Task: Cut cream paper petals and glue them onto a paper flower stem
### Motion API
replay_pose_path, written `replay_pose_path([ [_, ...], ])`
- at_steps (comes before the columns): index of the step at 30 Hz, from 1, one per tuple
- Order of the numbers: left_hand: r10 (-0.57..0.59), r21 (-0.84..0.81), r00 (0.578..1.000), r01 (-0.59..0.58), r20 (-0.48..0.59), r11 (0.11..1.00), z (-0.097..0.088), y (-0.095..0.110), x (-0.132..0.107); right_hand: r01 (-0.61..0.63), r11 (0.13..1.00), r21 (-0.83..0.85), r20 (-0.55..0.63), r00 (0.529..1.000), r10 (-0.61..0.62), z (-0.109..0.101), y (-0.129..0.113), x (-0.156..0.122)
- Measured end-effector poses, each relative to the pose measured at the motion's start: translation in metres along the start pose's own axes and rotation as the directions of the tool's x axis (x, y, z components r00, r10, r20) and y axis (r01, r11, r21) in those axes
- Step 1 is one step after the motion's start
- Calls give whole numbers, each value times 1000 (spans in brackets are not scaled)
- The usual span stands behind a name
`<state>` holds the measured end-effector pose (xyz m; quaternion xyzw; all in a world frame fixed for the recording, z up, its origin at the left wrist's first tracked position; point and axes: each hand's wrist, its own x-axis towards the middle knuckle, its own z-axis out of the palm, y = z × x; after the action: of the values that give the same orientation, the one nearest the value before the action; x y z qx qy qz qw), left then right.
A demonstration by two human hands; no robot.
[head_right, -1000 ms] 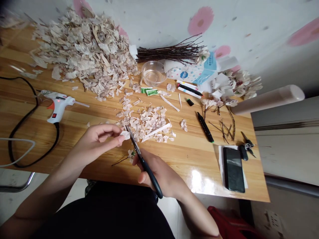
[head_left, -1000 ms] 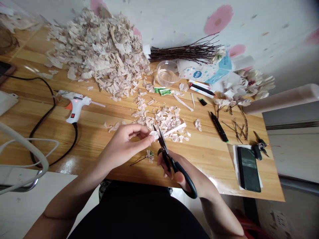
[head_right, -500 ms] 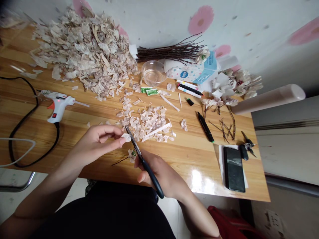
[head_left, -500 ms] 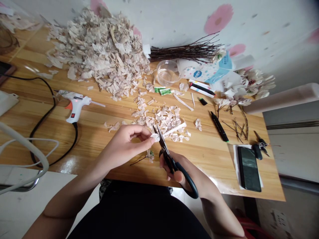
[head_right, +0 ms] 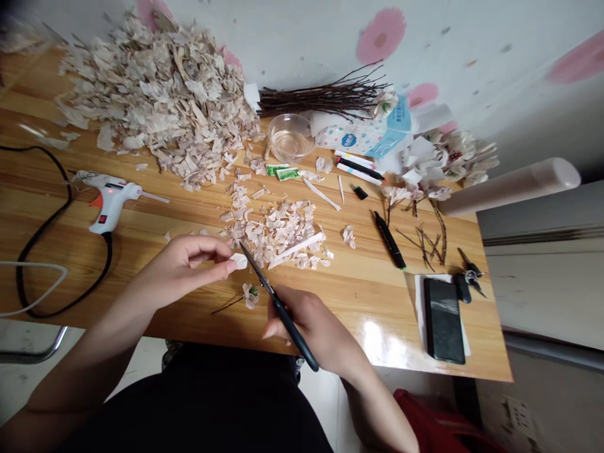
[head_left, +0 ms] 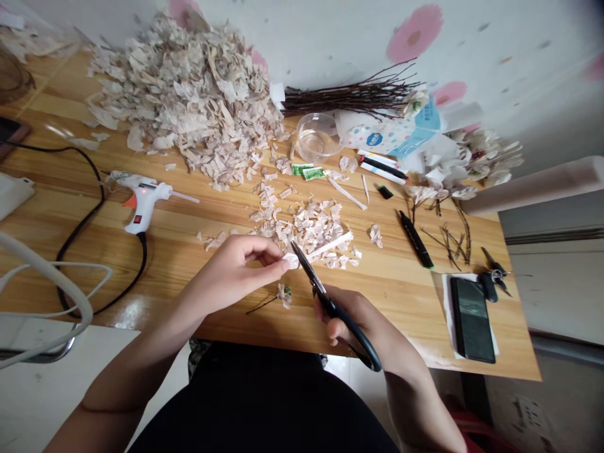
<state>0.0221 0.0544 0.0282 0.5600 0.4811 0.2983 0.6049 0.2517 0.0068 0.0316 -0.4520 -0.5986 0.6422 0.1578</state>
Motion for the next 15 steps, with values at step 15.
replay_pose_path([
  [15, 44, 84, 996, -50, 78, 995, 18, 3, -2, 120, 897, 425, -375, 925, 54, 28, 2, 38],
])
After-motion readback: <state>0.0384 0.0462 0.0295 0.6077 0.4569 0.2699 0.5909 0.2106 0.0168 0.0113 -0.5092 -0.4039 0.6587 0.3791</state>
